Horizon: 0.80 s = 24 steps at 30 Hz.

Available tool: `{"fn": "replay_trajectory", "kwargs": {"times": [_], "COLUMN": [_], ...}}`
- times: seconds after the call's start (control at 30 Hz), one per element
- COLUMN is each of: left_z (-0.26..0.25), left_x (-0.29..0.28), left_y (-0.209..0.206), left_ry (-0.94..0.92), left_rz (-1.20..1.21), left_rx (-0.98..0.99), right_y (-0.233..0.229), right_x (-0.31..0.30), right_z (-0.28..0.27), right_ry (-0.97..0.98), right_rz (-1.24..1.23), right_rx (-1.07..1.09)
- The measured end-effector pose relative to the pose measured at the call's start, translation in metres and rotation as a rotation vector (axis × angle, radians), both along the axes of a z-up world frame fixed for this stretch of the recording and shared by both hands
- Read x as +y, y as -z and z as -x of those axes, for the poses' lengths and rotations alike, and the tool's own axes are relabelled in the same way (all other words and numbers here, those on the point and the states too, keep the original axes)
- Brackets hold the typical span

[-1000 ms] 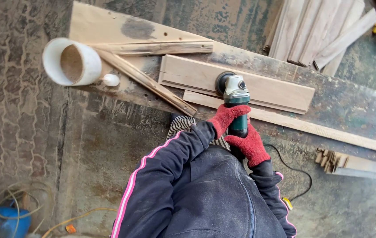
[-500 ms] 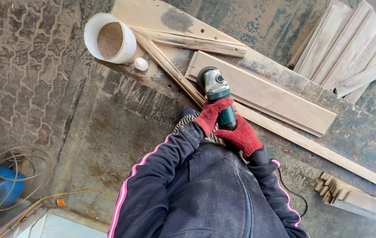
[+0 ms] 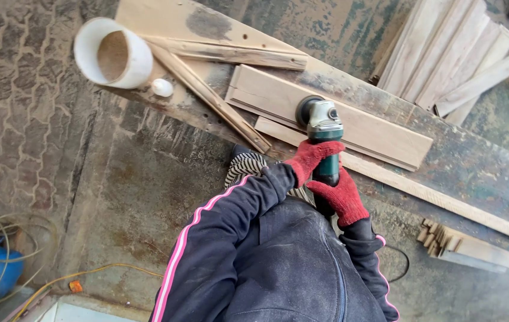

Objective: Sanding wooden planks using an angle grinder and a sanding block in a workshop.

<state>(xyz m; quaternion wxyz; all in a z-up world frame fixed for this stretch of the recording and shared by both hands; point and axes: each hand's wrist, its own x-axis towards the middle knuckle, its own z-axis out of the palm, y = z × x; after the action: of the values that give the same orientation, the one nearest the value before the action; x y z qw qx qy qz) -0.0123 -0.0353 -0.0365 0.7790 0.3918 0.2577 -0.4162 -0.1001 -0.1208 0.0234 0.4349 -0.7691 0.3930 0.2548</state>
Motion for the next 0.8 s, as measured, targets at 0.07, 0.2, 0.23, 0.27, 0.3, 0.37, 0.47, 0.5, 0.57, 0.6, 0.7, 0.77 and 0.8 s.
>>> {"fn": "replay_trajectory", "kwargs": {"times": [0.07, 0.2, 0.23, 0.27, 0.3, 0.37, 0.47, 0.5, 0.57, 0.6, 0.7, 0.77, 0.8], "left_z": [0.01, 0.02, 0.023, 0.024, 0.022, 0.017, 0.006, 0.002, -0.006, -0.013, -0.032, -0.041, -0.046], "left_x": [-0.017, -0.028, -0.03, -0.032, -0.03, -0.025, -0.007, -0.001, 0.012, 0.019, 0.04, 0.056, 0.063], "left_y": [-0.004, -0.003, 0.0, 0.003, 0.001, -0.002, -0.006, -0.008, -0.01, -0.015, -0.021, -0.013, -0.014], "left_ry": [0.035, 0.102, 0.113, 0.119, 0.12, 0.068, 0.081, 0.066, -0.004, -0.021, -0.038, -0.114, -0.125], "left_rz": [0.054, 0.094, 0.087, 0.081, 0.081, 0.095, 0.006, 0.003, -0.035, -0.037, -0.105, -0.101, -0.101], "left_rx": [0.016, 0.054, 0.049, 0.043, 0.042, 0.052, -0.009, -0.011, 0.002, -0.001, -0.022, -0.013, -0.019], "right_y": [0.01, 0.011, 0.009, 0.006, 0.009, 0.014, 0.008, 0.003, -0.006, -0.005, 0.002, 0.009, 0.009], "right_x": [-0.014, -0.024, -0.023, -0.023, -0.022, -0.02, -0.008, -0.001, 0.014, 0.018, 0.032, 0.043, 0.048], "right_z": [0.017, 0.034, 0.035, 0.033, 0.034, 0.034, 0.016, 0.007, -0.011, -0.019, -0.041, -0.053, -0.061], "right_ry": [0.069, 0.158, 0.173, 0.181, 0.182, 0.166, 0.14, 0.125, 0.036, 0.019, -0.067, -0.123, -0.134], "right_rz": [0.023, 0.019, 0.011, 0.002, 0.003, 0.001, -0.027, -0.031, -0.013, -0.016, -0.001, -0.002, -0.001], "right_rx": [-0.034, -0.045, -0.058, -0.072, -0.074, -0.072, -0.087, -0.089, -0.072, -0.075, -0.048, -0.043, -0.049]}}
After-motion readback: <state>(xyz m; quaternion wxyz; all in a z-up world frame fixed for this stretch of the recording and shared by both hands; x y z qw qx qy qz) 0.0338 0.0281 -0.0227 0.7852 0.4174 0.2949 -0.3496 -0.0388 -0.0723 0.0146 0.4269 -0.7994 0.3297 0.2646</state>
